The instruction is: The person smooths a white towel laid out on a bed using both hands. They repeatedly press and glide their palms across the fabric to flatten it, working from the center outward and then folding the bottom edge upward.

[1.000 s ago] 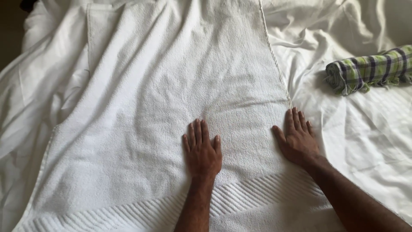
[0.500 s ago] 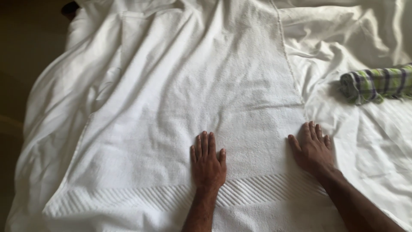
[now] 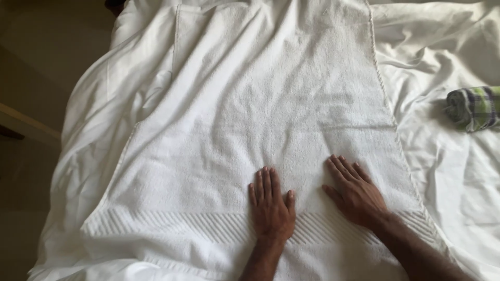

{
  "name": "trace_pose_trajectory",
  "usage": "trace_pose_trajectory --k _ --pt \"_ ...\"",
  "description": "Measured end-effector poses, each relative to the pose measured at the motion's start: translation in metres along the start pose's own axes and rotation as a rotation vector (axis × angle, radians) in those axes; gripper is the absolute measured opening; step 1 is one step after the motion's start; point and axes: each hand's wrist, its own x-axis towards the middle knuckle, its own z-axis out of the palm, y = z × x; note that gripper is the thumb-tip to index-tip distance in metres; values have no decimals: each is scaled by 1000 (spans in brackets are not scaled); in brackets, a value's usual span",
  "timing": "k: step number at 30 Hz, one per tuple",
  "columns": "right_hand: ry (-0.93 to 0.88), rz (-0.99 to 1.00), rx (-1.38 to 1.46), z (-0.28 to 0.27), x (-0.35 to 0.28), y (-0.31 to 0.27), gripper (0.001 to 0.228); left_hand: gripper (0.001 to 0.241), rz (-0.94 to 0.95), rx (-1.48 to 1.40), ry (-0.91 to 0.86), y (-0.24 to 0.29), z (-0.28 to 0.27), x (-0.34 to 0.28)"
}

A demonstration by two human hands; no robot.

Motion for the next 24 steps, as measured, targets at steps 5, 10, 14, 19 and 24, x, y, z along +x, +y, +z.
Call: trace_pose_trajectory --k 5,10,14,19,24 --pt "-29 148 32 12 4 26 79 77 28 6 8 -1 8 4" --pt "-74 284 94 16 13 51 82 76 22 16 7 -6 11 6" --pt "37 305 120 19 11 63 83 75 20 -12 -26 4 19 10" --pt "-73 126 -43 9 27 25 68 70 148 -136 -162 33 23 39" --pt "-22 -103 38 21 51 35 74 66 368 -62 -196 30 59 86"
